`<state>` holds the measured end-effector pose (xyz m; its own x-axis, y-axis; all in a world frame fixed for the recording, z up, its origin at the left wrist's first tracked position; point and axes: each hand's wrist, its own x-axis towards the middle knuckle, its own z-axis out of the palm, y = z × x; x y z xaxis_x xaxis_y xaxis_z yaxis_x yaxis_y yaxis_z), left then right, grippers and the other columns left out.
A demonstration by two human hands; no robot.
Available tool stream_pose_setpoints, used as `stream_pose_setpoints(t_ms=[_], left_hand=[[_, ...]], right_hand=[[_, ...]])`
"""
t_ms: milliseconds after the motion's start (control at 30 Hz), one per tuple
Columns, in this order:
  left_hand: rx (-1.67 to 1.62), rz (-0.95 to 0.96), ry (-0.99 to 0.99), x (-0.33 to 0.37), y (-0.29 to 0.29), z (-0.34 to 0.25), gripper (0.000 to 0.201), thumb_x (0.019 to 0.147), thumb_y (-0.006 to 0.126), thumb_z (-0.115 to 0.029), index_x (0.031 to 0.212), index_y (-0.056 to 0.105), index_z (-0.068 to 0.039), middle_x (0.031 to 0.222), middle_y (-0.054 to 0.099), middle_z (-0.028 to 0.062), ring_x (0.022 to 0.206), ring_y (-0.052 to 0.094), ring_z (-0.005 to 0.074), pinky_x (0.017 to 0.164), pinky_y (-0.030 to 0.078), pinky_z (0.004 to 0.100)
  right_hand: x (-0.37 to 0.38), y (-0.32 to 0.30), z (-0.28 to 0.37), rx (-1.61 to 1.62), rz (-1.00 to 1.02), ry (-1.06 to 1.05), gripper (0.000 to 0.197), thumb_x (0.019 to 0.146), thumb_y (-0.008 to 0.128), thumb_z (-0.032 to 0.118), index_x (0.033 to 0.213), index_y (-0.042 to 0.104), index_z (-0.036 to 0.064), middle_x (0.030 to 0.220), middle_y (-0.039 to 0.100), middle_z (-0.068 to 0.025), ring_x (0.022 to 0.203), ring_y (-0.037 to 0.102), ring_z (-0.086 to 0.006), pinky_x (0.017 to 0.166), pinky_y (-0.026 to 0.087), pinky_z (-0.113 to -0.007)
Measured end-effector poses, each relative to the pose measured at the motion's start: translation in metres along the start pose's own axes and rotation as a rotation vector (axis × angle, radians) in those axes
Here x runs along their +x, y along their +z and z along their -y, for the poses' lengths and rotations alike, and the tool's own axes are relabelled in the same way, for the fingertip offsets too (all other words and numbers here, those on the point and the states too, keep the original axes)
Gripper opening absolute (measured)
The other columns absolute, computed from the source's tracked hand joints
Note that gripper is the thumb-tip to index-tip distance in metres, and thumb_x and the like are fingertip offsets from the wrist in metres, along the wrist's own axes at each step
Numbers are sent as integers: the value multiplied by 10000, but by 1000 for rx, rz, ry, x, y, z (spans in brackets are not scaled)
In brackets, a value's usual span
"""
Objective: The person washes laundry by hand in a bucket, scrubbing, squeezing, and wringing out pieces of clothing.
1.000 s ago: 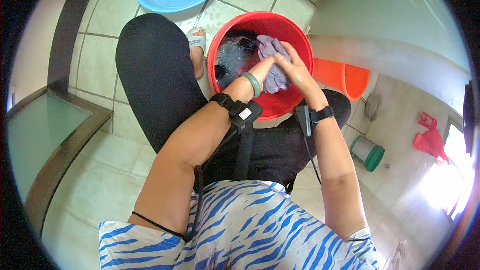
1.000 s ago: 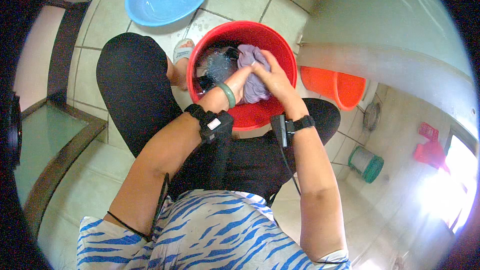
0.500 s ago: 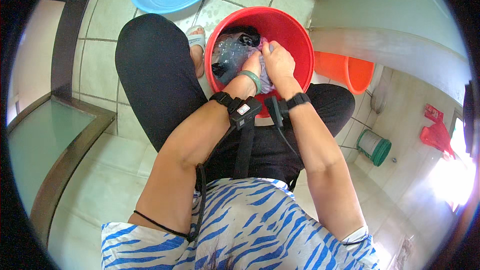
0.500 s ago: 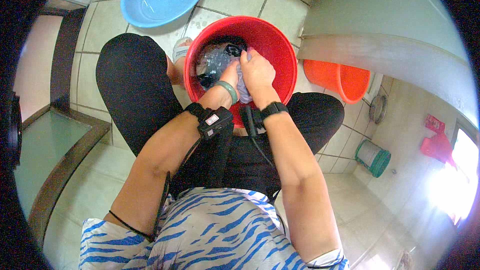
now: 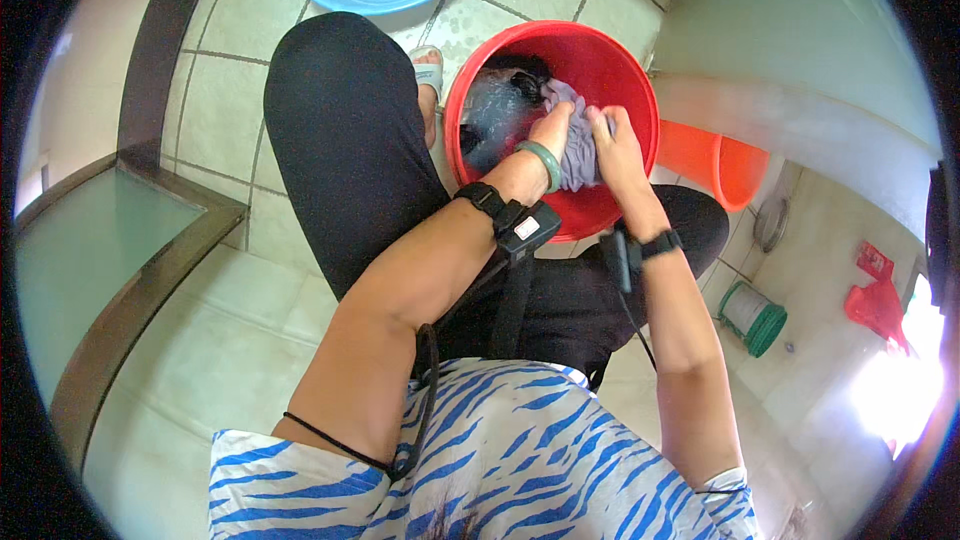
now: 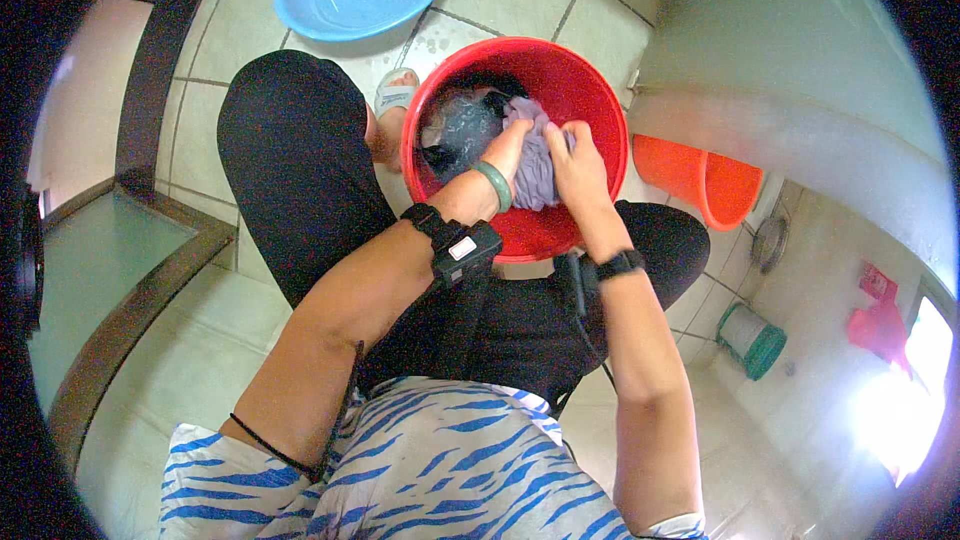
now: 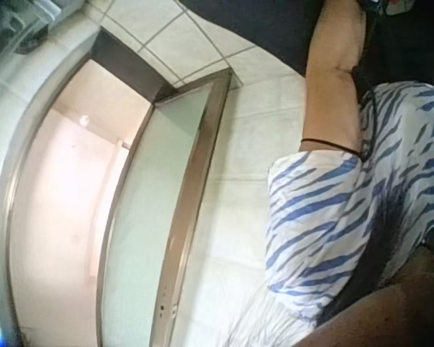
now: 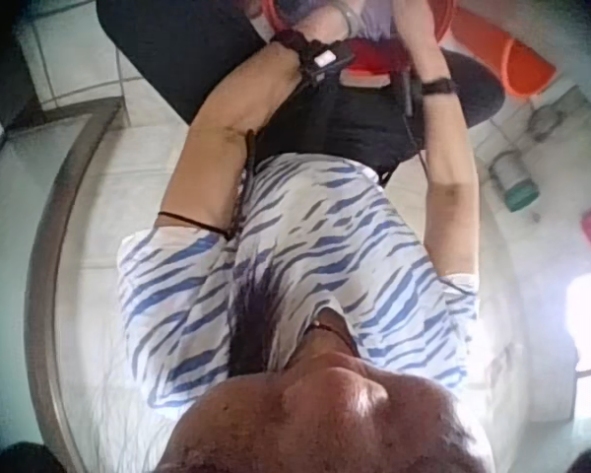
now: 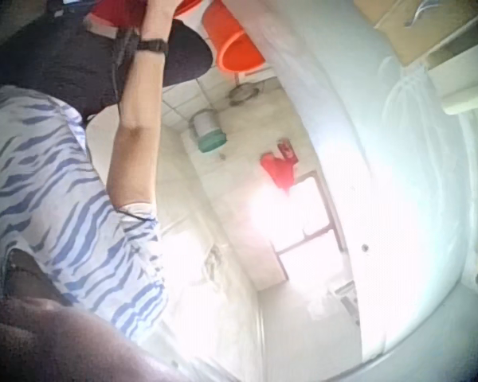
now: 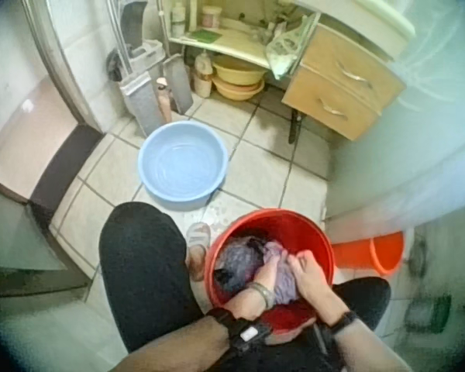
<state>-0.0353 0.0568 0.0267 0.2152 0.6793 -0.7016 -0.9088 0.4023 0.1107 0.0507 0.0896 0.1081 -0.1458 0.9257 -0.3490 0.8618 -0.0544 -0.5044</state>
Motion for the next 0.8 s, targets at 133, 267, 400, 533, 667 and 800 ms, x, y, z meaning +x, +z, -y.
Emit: stream_pose_setpoints(t_ms=[133, 267, 400, 533, 667, 800], left_hand=[[-44, -83, -12, 4, -14, -10, 414, 834, 467, -464, 997, 579, -101, 941, 617, 104, 815, 600, 275, 766, 477, 437], [-161, 39, -231, -22, 8, -16, 459, 821, 511, -469, 1032, 583, -68, 1001, 618, 124, 887, 591, 284, 830, 454, 448], [-24, 101, -227, 0, -18, -6, 422, 859, 472, -430, 1035, 581, -63, 1005, 620, 127, 947, 589, 281, 836, 458, 453], [-99, 168, -244, -25, 7, -11, 412, 879, 452, -441, 1058, 571, -89, 1027, 612, 126, 950, 588, 274, 844, 452, 457], [-15, 203, -32, 1, -19, -4, 412, 890, 377, -488, 868, 600, -142, 782, 616, 95, 729, 598, 240, 642, 486, 391], [-214, 149, -176, -7, 2, 3, 293, 890, 441, -352, 789, 597, -125, 740, 633, 72, 640, 596, 225, 617, 495, 365]], right_hand=[[-37, -23, 4, 25, 403, -129, 447, 776, 612, 389, 1012, 554, 14, 904, 611, -197, 873, 596, -311, 796, 441, -376], [-64, -50, 8, 75, 460, -217, 371, 747, 616, 236, 1030, 551, 4, 948, 588, -137, 870, 565, -228, 796, 438, -326], [-37, -51, -11, 403, 206, 73, 400, 742, 535, 75, 1129, 478, -7, 1022, 554, -99, 929, 524, -168, 831, 425, -283], [-36, -23, 5, 301, 39, -260, 335, 768, 538, 92, 1098, 521, 38, 1022, 591, -124, 942, 566, -219, 865, 424, -312], [-29, 28, 19, -323, 88, -289, 343, 871, 429, 365, 889, 581, 58, 835, 611, -238, 816, 588, -414, 735, 471, -450], [20, 21, 4, -294, 9, -21, 380, 877, 422, 377, 883, 571, 27, 868, 602, -254, 818, 588, -398, 738, 463, -444]])
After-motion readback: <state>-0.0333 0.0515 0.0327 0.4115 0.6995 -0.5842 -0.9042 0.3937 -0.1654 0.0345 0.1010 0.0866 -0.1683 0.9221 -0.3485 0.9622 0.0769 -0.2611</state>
